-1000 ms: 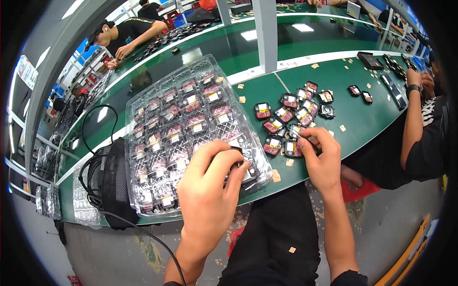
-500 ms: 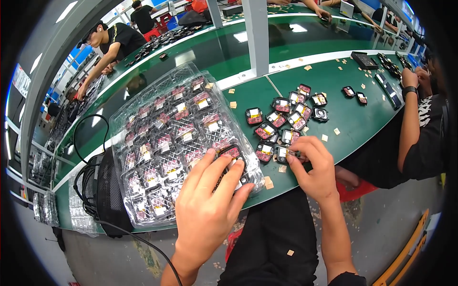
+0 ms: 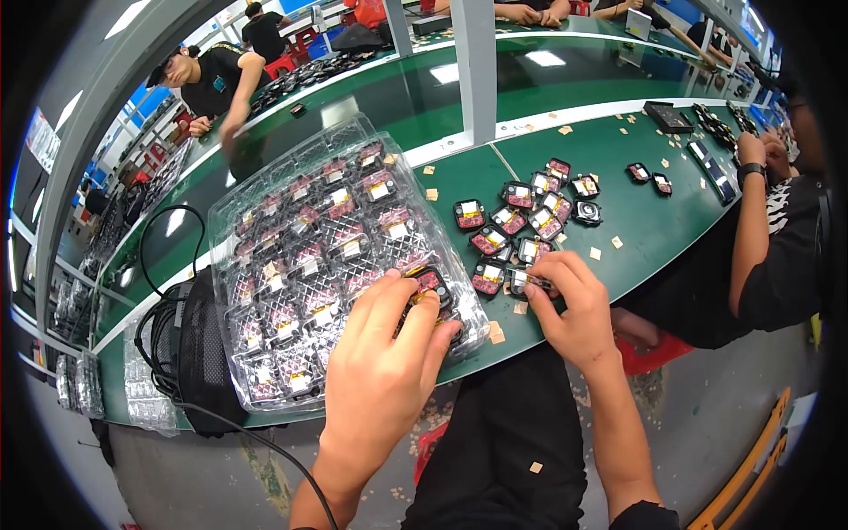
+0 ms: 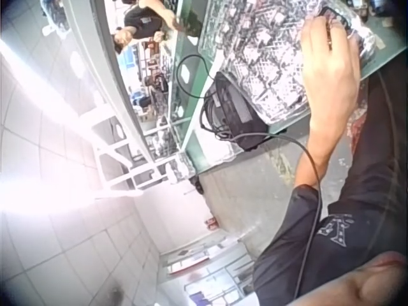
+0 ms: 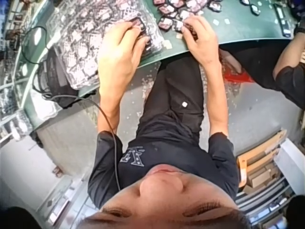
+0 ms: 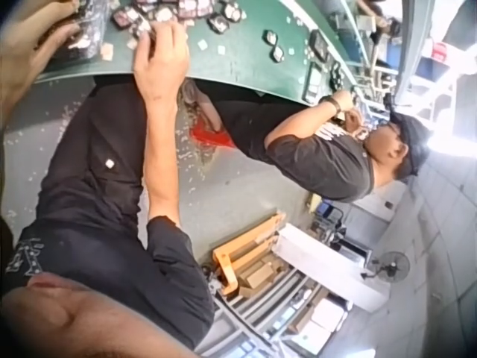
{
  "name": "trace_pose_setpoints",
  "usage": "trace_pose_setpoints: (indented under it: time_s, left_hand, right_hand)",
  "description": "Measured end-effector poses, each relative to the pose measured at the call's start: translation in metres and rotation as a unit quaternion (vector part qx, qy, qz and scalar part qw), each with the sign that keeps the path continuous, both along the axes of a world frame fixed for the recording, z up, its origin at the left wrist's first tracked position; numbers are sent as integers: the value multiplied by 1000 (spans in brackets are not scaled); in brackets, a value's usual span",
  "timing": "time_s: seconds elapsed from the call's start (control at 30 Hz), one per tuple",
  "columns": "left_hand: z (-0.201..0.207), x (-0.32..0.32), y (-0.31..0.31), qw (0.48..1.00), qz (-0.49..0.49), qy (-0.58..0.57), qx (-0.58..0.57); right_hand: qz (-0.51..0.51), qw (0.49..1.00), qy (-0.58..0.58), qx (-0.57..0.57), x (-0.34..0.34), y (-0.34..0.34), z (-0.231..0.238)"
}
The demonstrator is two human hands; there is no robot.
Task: Assembling and inspecting internal components of smartwatches on a factory assembly line using tweezers.
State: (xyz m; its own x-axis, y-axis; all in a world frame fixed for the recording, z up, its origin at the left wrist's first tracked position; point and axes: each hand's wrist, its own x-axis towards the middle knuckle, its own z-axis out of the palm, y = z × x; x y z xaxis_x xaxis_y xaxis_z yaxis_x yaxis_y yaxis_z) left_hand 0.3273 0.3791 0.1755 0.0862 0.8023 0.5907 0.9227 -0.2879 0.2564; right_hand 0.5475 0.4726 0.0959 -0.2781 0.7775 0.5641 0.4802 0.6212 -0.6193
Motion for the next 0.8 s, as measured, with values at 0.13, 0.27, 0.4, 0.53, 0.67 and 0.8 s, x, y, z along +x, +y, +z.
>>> trace_pose_setpoints:
  time_s: [0.13,0.27,0.4,0.53,0.67,0.8]
  left_hand:
    - [7,0,2,1000,-11,10,-23]
    - [9,-7,0,997,-19,44,-59]
    - [8,-9,-1,996,-26,55,-59]
    - [7,-8,4,1000,-10,-11,-22]
    - [17,-4,8,994,27,-71,-81]
    - [18,-3,10,995,28,-64,-71]
  right_hand:
    - [-3,1000,-2,4,1,-1,3]
    - [-3,999,2,-40,1,0,6]
    - [3,999,5,-44,0,0,5]
    - [-3,1000,12,-25,-3,0,6]
    - [-10,1000,-13,-20,-2,1,4]
    - [-1,1000,-2,-25,-1,1,3]
